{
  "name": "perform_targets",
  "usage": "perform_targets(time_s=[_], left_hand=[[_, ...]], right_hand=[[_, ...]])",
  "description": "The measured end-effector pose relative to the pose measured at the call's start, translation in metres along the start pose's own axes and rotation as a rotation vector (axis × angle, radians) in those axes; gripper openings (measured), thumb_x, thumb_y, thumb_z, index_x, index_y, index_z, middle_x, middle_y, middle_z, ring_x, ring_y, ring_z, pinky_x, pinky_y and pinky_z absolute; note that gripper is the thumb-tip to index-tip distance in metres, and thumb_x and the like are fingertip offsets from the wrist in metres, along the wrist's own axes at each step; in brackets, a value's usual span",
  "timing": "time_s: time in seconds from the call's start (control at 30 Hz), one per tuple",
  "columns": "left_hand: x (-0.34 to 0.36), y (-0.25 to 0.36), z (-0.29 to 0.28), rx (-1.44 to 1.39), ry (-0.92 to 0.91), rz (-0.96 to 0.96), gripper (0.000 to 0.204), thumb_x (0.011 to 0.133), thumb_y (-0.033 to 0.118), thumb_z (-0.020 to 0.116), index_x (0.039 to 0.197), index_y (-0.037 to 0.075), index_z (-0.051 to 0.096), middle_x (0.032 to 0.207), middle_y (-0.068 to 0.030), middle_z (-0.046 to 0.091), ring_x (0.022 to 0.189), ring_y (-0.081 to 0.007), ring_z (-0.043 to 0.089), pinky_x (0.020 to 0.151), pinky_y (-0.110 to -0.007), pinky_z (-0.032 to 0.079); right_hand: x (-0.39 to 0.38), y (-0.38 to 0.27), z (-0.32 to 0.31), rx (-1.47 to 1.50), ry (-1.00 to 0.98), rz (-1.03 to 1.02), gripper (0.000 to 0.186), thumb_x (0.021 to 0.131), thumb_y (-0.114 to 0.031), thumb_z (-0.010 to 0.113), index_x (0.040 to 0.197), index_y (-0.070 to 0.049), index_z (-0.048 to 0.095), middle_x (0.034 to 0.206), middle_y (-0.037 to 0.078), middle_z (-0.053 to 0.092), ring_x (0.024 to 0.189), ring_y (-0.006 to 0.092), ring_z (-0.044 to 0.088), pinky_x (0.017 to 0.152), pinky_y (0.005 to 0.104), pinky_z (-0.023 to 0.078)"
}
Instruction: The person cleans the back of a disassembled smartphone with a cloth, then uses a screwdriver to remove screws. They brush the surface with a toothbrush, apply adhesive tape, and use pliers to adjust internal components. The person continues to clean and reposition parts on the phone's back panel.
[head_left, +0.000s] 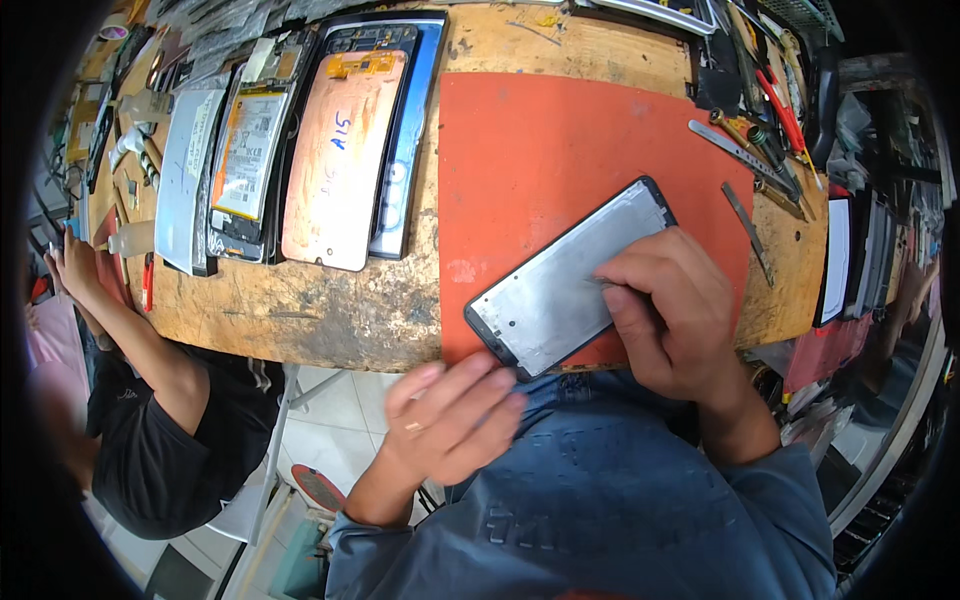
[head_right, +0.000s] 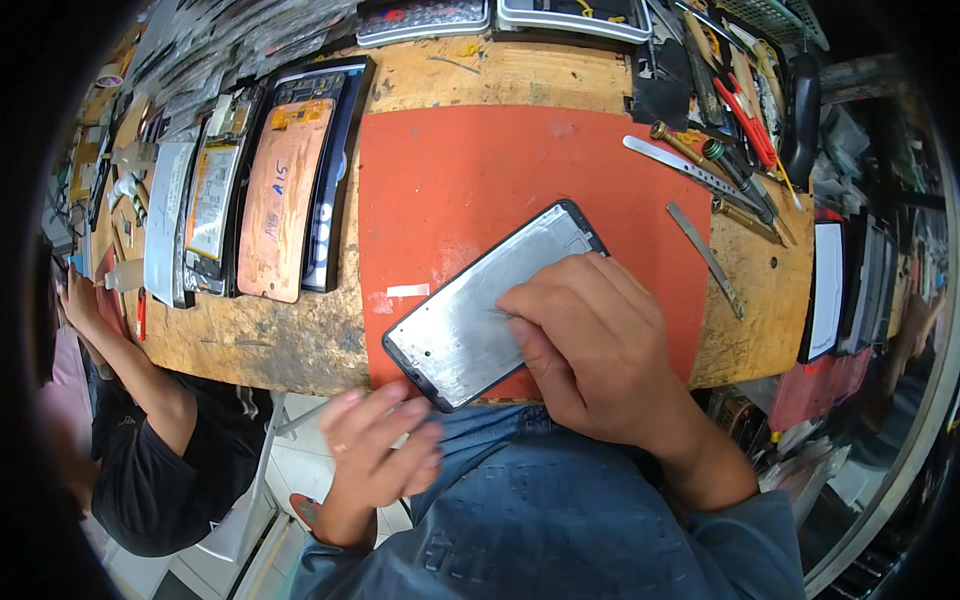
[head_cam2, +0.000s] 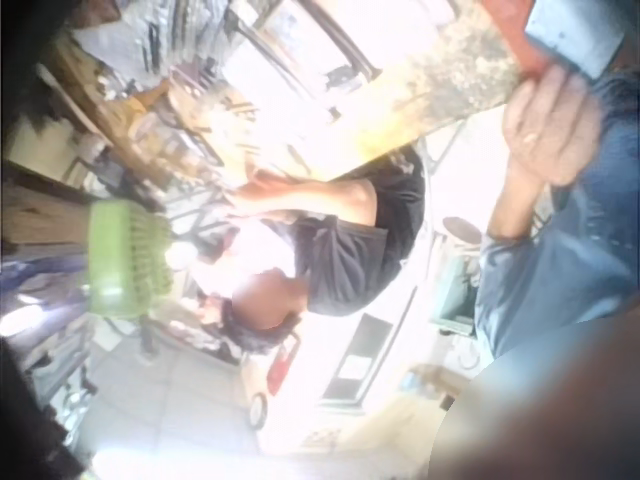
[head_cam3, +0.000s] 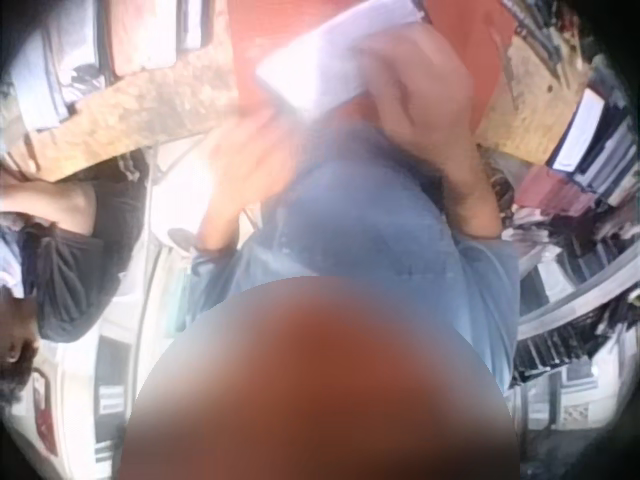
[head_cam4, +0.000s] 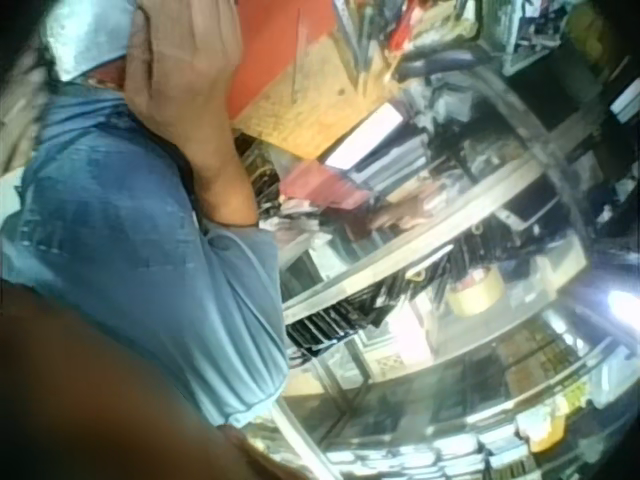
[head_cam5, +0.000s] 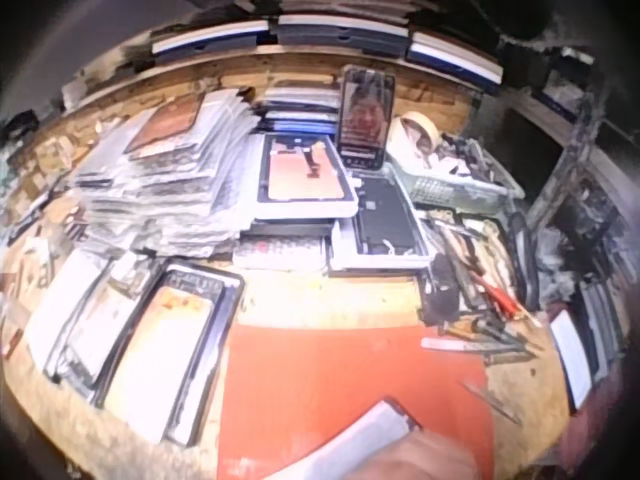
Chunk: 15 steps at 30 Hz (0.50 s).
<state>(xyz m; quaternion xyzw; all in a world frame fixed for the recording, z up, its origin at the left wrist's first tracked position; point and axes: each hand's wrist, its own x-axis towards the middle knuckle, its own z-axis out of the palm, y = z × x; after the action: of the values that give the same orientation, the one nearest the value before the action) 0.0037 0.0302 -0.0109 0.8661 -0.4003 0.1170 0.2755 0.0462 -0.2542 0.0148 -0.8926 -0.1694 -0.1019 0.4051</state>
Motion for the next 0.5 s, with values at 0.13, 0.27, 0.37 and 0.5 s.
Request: perform_targets(time_s=[0.13,0.27,0.37,0.5], left_hand=[[-0.009,-0.012,-0.001,-0.127,0.309,-0.181,0.019,0.108,0.017,0.063,0.092,0.009,0.068,0.097,-0.0049,0.071,0.096,-0.0249,0.069,0.108,-0.054,0.049],[0.008,-0.022,-0.005,-0.201,0.348,-0.277,0.019,0.111,0.013,0.062,0.094,0.007,0.068,0.088,-0.0072,0.067,0.090,-0.0237,0.068,0.103,-0.053,0.052],[0.043,-0.019,0.011,-0.139,0.714,-0.372,0.019,0.114,0.011,0.060,0.100,0.002,0.068,0.087,-0.0094,0.066,0.079,-0.0224,0.068,0.083,-0.039,0.058],[0.020,-0.022,-0.010,-0.467,0.491,-0.452,0.006,0.109,-0.005,0.063,0.105,-0.006,0.067,0.096,-0.0160,0.067,0.060,-0.0210,0.063,0.062,-0.035,0.058]], right_hand=[[-0.005,0.003,-0.004,0.060,0.103,-0.065,0.025,0.090,0.007,0.077,0.114,0.002,0.073,0.095,0.015,0.071,0.081,0.0314,0.069,0.072,0.0406,0.054],[-0.022,0.005,-0.008,0.107,0.434,0.082,0.030,0.093,0.009,0.077,0.122,0.005,0.073,0.097,0.015,0.073,0.084,0.0270,0.071,0.076,0.0368,0.056],[-0.030,0.022,-0.033,-0.007,0.451,0.210,0.027,0.097,0.007,0.075,0.124,0.002,0.075,0.102,0.016,0.073,0.088,0.0258,0.072,0.080,0.0348,0.056],[-0.039,0.037,-0.069,-0.342,0.253,0.237,0.035,0.094,-0.001,0.078,0.129,-0.003,0.076,0.121,0.016,0.073,0.111,0.0334,0.070,0.098,0.0451,0.055]])
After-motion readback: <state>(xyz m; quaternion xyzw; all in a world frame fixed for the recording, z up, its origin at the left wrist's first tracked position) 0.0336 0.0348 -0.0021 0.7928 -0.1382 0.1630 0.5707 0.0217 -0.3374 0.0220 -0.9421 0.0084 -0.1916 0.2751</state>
